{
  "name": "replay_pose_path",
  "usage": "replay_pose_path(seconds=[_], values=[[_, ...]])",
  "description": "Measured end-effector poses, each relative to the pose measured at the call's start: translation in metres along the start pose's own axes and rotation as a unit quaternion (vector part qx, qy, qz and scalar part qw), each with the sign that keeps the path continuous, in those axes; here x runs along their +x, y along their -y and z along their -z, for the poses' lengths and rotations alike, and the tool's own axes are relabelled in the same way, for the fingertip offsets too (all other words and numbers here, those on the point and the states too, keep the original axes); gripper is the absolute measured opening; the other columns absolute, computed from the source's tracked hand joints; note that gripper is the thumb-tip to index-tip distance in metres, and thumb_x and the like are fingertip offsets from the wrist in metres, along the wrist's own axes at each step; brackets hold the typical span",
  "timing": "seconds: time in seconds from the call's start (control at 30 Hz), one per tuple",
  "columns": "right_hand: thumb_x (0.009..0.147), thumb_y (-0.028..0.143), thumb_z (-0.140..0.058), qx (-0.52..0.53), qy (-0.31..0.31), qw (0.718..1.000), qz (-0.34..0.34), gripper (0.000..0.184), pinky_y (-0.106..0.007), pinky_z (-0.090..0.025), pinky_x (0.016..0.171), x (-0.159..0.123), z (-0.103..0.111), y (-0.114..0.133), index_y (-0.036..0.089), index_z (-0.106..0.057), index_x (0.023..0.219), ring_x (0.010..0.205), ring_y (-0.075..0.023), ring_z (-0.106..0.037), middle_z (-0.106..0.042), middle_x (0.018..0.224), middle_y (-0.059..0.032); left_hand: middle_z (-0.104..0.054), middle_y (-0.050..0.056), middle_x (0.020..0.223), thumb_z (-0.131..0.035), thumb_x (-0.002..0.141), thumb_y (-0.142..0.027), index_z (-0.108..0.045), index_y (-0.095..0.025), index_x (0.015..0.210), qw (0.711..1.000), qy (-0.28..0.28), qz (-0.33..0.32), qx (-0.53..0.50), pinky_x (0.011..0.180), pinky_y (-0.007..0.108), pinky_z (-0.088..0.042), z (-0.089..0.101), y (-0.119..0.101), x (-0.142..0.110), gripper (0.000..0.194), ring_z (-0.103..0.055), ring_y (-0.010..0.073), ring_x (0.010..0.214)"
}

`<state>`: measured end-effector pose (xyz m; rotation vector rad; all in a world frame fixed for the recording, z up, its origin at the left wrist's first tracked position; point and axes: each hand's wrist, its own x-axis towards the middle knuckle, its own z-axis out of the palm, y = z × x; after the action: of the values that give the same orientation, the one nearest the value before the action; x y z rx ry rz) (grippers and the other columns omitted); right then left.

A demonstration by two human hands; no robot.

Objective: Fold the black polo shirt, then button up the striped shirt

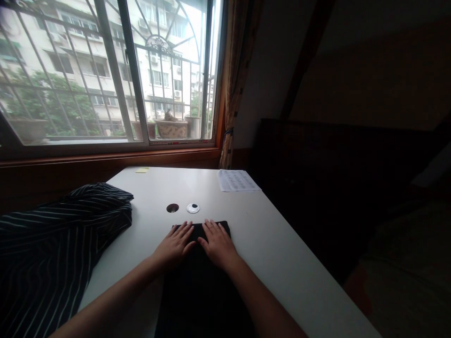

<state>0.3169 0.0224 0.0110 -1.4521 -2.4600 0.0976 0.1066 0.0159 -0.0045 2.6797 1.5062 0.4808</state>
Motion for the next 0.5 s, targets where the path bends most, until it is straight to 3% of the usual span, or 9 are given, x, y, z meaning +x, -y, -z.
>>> replay_pose_path(seconds=[0.13,0.3,0.5], values=[[0.101,0.057,-0.029,0.002,0.028,0.999,-0.041,0.066,-0.048,-0.016,0.122,-0.004,0.001,-0.022,0.019,-0.030,0.155,0.149,-0.0258,-0.023,-0.027,0.161,-0.0076,-0.021,0.011,0.161,-0.036,0.101,-0.052,-0.034,-0.015,0.153,0.999,0.027,0.023,-0.007,0.122,0.052,-0.017,-0.002,0.013,-0.004,0.064,-0.016,0.0299,0.151],[0.103,0.050,-0.027,-0.003,0.039,0.995,-0.096,0.060,-0.049,-0.014,0.122,-0.011,0.002,-0.056,0.023,-0.026,0.156,0.151,-0.0244,-0.017,-0.023,0.163,-0.0041,-0.017,0.011,0.162,-0.036,0.101,-0.049,-0.030,-0.017,0.154,0.997,0.050,0.060,-0.010,0.122,0.053,-0.015,0.006,0.021,-0.005,0.062,-0.015,0.0294,0.151],[0.102,0.041,-0.031,-0.025,0.024,0.987,-0.156,0.056,-0.056,-0.017,0.119,-0.022,0.014,-0.073,0.019,-0.034,0.154,0.150,-0.0296,-0.020,-0.028,0.161,-0.0082,-0.016,0.012,0.162,-0.035,0.102,-0.045,-0.026,-0.017,0.156,0.993,0.077,0.083,-0.017,0.120,0.057,-0.014,0.022,0.043,-0.018,0.061,-0.017,0.0299,0.150]])
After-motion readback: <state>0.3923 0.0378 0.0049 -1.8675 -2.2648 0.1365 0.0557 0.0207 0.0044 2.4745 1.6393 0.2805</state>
